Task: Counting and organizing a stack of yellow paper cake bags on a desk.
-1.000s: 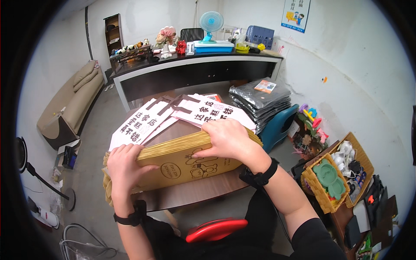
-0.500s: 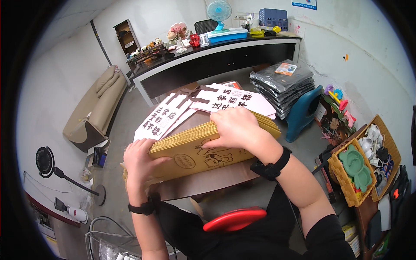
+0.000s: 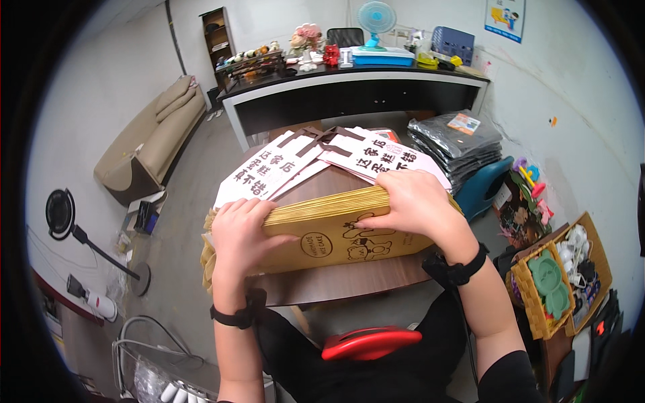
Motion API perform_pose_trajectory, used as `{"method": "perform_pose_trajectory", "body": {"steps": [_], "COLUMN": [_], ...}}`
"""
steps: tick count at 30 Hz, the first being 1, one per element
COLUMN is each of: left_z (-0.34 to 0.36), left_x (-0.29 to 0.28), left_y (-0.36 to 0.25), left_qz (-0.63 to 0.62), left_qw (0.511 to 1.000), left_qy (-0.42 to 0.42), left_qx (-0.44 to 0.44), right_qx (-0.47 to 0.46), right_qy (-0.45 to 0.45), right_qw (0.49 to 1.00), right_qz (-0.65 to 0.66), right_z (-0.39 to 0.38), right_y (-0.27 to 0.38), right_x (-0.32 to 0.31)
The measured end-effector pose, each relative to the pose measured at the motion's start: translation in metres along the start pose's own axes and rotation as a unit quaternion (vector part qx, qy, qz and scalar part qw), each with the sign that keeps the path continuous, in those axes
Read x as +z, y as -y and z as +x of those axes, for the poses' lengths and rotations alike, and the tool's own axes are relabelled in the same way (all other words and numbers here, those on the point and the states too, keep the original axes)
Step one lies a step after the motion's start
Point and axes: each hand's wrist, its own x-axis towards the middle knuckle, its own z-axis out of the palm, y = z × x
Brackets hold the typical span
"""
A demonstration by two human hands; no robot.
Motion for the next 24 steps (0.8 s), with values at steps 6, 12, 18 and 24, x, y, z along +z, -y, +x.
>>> {"method": "perform_pose_trajectory", "body": {"steps": [6,12,18,24], "left_z": [-0.002,-0.013,-0.021,-0.044], "left_x": [-0.004,-0.006,-0.020,-0.059], "left_y": [-0.008,-0.005,0.011,0.059], "left_qz": [-0.001,0.003,-0.006,-0.025], "left_qw": [1.000,0.998,0.993,0.992], "left_qy": [0.011,0.061,0.077,0.116], "left_qx": [-0.012,-0.035,-0.089,-0.050], "right_qx": [-0.028,-0.083,-0.105,-0.116], "right_qy": [0.029,0.070,0.082,0.121], "right_qw": [0.999,0.993,0.991,0.986], "right_qz": [-0.019,-0.041,0.007,0.017], "right_z": [-0.006,-0.003,-0.006,-0.011], "right_y": [-0.009,-0.006,-0.008,-0.015], "right_x": [-0.007,-0.016,-0.023,-0.021]}}
